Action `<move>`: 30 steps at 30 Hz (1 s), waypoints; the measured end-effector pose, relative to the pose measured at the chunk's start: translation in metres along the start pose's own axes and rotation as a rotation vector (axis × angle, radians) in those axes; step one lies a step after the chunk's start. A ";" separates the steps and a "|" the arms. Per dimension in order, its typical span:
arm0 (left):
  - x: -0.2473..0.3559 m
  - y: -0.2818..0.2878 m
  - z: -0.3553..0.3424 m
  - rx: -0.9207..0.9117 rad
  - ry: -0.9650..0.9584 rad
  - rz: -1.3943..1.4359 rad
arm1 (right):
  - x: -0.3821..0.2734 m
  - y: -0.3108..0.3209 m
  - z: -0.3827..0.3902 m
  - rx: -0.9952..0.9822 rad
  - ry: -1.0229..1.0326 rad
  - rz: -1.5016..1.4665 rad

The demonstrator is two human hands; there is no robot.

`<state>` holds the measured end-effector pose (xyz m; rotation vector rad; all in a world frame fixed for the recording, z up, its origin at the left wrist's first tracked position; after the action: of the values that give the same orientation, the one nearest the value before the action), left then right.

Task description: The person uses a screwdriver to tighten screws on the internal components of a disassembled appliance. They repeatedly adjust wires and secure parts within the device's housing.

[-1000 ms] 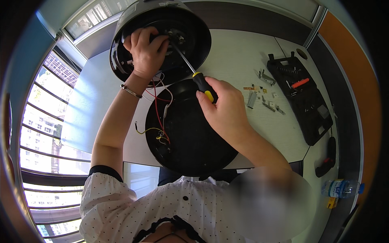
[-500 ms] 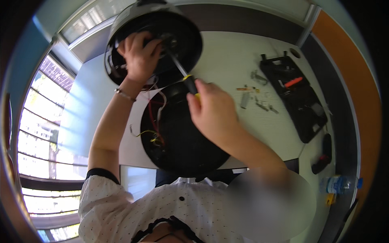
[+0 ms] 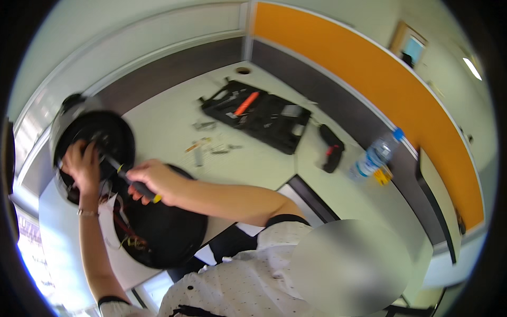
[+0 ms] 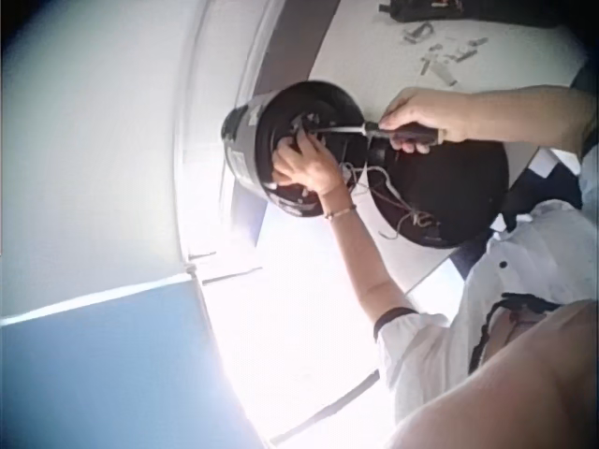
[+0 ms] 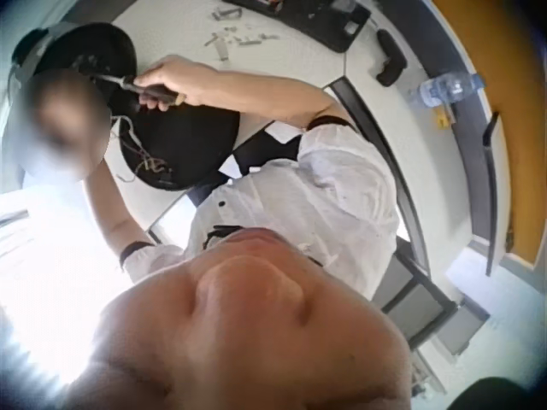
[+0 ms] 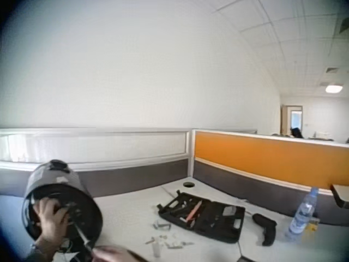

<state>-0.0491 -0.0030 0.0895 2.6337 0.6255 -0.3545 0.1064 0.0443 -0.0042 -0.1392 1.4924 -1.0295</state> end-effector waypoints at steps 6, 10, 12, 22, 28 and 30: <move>-0.001 -0.002 0.003 0.057 -0.041 0.020 | 0.004 -0.004 0.001 -0.156 -0.134 -0.226; -0.004 0.000 0.010 0.126 -0.040 0.033 | -0.009 -0.014 0.008 0.039 0.038 0.245; -0.004 0.002 0.008 0.101 -0.050 0.016 | -0.015 -0.024 0.014 0.003 0.124 0.465; -0.006 0.000 0.006 0.121 -0.013 0.059 | -0.032 -0.033 0.028 0.078 0.549 0.967; -0.013 -0.004 0.005 0.125 0.063 0.089 | -0.033 -0.021 0.027 0.107 0.545 0.865; -0.013 -0.004 0.004 0.108 0.068 0.095 | -0.032 -0.022 0.029 0.109 0.535 0.839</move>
<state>-0.0626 -0.0063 0.0890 2.7771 0.5140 -0.2793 0.1283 0.0368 0.0381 0.8361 1.7160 -0.4585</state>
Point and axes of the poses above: each hand's wrist, its own z-axis away from the middle knuckle, its own y-axis out of the back of the hand, x = y × z, the point moved 8 cm from there along -z, towards the middle knuckle, and after that the axes turned 9 degrees about -z, right-handed, at the moved point
